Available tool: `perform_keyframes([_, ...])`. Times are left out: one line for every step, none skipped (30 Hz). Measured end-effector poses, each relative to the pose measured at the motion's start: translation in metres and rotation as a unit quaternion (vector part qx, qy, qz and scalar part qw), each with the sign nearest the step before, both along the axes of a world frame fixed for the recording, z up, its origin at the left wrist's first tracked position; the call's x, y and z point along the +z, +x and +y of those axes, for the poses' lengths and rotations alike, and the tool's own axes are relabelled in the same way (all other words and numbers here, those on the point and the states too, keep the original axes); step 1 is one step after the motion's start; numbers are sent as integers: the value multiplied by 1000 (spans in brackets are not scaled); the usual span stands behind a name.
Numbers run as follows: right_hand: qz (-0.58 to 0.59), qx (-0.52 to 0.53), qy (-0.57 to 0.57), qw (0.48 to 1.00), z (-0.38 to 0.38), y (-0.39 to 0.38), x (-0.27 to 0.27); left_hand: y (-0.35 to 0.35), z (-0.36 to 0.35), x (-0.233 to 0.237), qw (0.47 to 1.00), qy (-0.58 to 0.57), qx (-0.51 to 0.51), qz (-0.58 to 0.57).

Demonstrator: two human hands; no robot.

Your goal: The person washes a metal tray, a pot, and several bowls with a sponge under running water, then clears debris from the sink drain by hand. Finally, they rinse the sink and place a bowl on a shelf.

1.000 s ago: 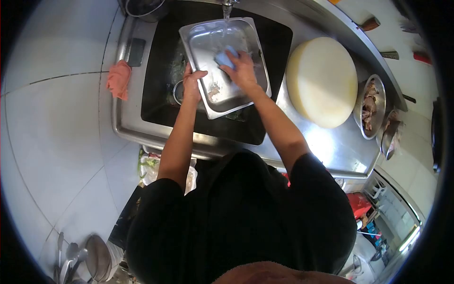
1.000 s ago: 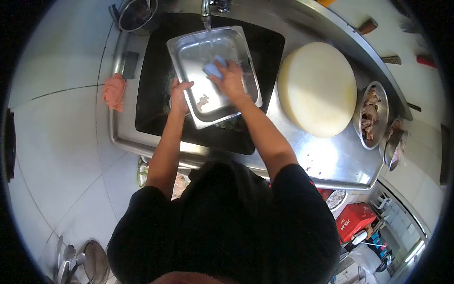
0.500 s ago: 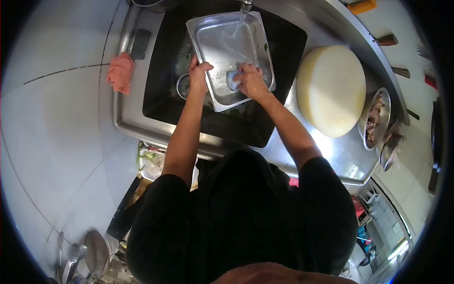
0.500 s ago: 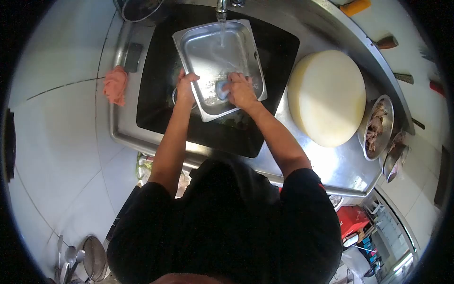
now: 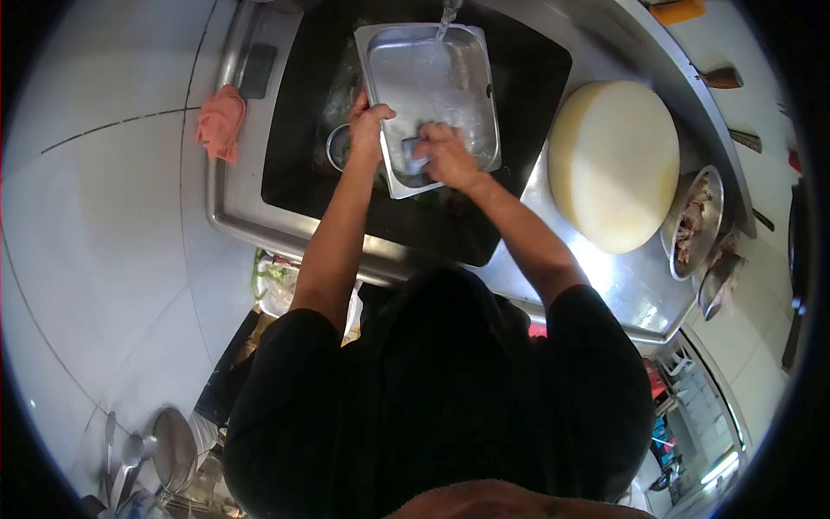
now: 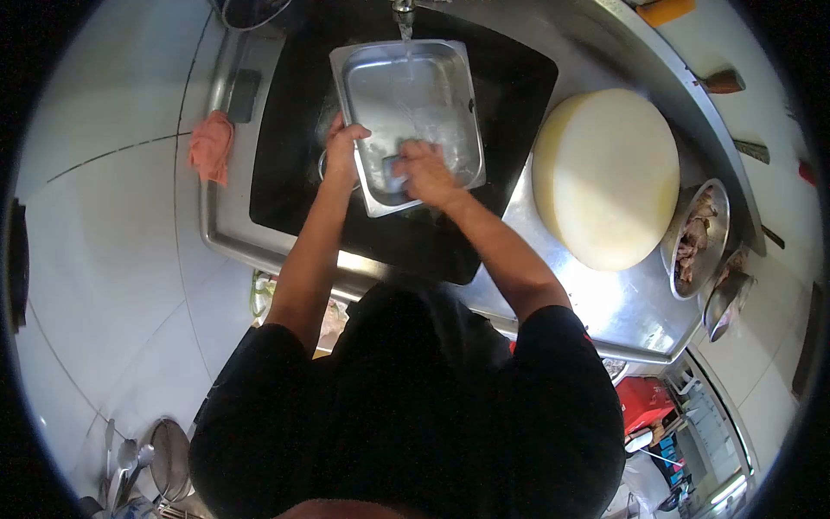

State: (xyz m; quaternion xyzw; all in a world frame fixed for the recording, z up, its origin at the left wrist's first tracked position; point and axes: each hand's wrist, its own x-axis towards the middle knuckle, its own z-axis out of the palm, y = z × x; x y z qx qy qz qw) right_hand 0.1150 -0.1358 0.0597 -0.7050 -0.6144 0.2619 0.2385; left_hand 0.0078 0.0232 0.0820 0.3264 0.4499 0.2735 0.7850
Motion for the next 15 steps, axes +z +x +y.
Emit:
perform_keyframes([21,6,24,999,9,-15,4,-2,-1,-1,1000,-6,0,15])
perform_keyframes([36,8,17,999,15,-24,10,-4,-3,-2,999,-12,0,29])
perform_keyframes([73,-39,22,996,22,-28,8,-6,-5,-6,999,-20,-2,44])
perform_keyframes([110,-89,23,990,28,-31,2,-9,-3,-8,998,45,-21,35])
perform_keyframes([148,-138,23,979,34,-35,-5,-11,-5,-12,998,16,2,62])
perform_keyframes([153,-225,14,962,43,-40,-16,-9,-7,-2,995,-14,26,91])
perform_keyframes([162,-257,-19,953,46,-55,-18,-8,-8,3,991,-41,49,116])
perform_keyframes([167,-289,-49,941,51,-68,-19,-8,-5,2,993,-23,51,108])
perform_keyframes([171,-321,-80,928,47,-75,-17,-10,0,-10,999,2,38,37])
perform_keyframes([336,-303,-206,868,44,-66,22,-9,4,-14,999,20,41,23])
perform_keyframes([286,-229,-198,909,33,-67,12,-10,6,-18,998,38,45,9])
perform_keyframes([165,-167,-186,954,20,-59,16,-14,14,-20,999,31,6,16])
perform_keyframes([44,-100,-171,979,3,-50,21,-14,13,-21,1000,25,9,13])
perform_keyframes([31,-89,-193,977,-7,-34,5,-17,13,-21,1000,21,13,13])
perform_keyframes([19,-80,-214,973,-14,-15,-16,-21,13,-20,1000,17,16,13])
